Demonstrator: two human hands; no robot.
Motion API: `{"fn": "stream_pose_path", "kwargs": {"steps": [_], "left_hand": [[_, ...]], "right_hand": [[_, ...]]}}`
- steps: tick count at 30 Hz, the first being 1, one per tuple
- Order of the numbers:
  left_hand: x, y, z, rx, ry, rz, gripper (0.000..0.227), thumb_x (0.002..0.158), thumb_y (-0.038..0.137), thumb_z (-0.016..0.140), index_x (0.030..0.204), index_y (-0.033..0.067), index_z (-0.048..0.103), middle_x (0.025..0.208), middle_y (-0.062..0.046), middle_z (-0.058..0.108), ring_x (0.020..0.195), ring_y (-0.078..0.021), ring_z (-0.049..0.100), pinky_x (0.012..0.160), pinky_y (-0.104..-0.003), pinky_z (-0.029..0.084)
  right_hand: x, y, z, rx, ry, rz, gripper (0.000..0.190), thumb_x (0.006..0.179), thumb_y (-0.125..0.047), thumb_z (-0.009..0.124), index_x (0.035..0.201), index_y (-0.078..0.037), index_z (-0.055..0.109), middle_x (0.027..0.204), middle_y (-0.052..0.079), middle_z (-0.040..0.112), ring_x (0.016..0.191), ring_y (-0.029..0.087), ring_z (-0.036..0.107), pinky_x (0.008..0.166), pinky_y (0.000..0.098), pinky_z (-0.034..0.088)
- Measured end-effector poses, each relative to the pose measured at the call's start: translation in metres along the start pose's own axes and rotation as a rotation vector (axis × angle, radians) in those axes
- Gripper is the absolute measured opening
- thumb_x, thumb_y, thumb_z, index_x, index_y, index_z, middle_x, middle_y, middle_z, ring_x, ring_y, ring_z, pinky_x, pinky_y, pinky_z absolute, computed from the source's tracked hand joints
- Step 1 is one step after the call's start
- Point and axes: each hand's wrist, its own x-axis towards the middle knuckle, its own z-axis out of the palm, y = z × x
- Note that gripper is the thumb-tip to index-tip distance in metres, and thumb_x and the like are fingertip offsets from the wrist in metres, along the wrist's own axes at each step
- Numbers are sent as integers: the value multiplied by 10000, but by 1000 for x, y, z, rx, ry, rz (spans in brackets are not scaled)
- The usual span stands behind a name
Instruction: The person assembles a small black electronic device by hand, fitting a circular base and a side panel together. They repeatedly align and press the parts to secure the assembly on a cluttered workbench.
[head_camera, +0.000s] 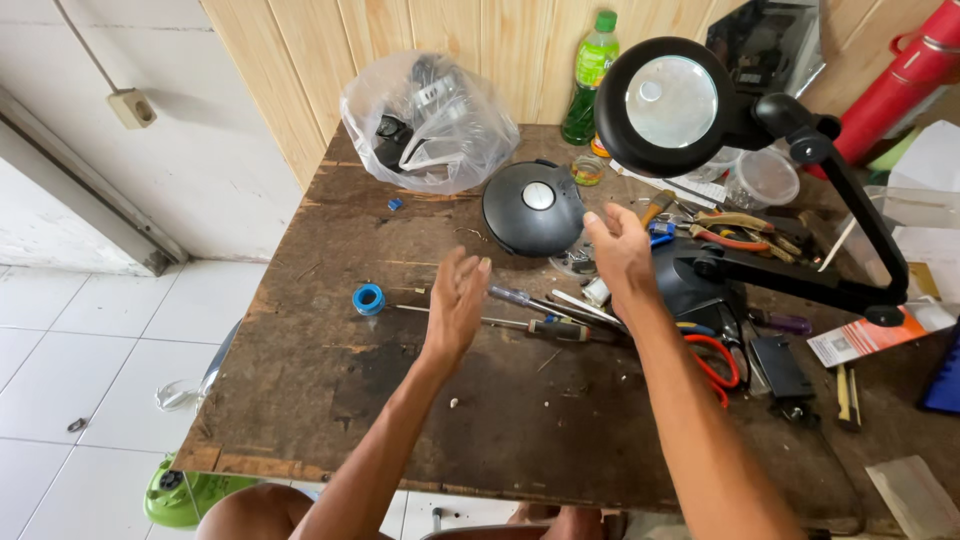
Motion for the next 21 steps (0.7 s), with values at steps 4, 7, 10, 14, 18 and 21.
{"fn": "stream_pose_path", "kwargs": {"steps": [4,7,10,14,18,21], "left_hand": [[59,-1,19,-5,32,-115,1024,1061,512,751,1731,-102,280,1595,-415,534,1412,-477,658,1081,-537,617],[88,-12,24,-45,13,-222,1101,1043,542,765,1755,-95,219,1700,-454,343,1556,-581,449,1161,-650,548],[112,-31,24,39,-48,-251,1073,1091,548,713,1760,-110,194,1705,-457,323,1593,-586,389,1194,-677,497],[116,-27,27,25,-33,-249,888,1069,542,754,1727,35,440,1696,-294,498,1571,-480,492,1205,-627,531],[88,-3,35,-162,53,-225,808,1064,395,790,1725,70,459,1730,-250,498,1595,-432,474,1247,-602,496],[66,23,32,-250,61,-152,817,1073,327,782,1740,36,409,1738,-303,456,1597,-479,444,1220,-616,521]], "right_hand": [[46,22,24,50,-44,75,764,1040,-461,802,1598,19,597,1528,359,631,1449,462,622,1162,588,529],[56,28,33,-14,-129,180,769,1022,-547,800,1597,-67,629,1459,244,717,1382,374,691,1061,539,610],[56,17,39,49,-154,189,675,1058,-506,771,1591,-110,649,1471,250,706,1406,393,673,1049,582,615],[56,23,41,183,-187,190,645,1129,-373,688,1696,-118,518,1693,282,520,1587,432,491,1213,596,501],[40,30,41,291,-166,122,583,1137,-256,679,1677,-94,532,1744,283,467,1608,406,466,1247,534,487],[18,15,43,386,-136,74,534,1136,-225,689,1645,-104,579,1700,237,545,1547,350,551,1196,510,545]]}}
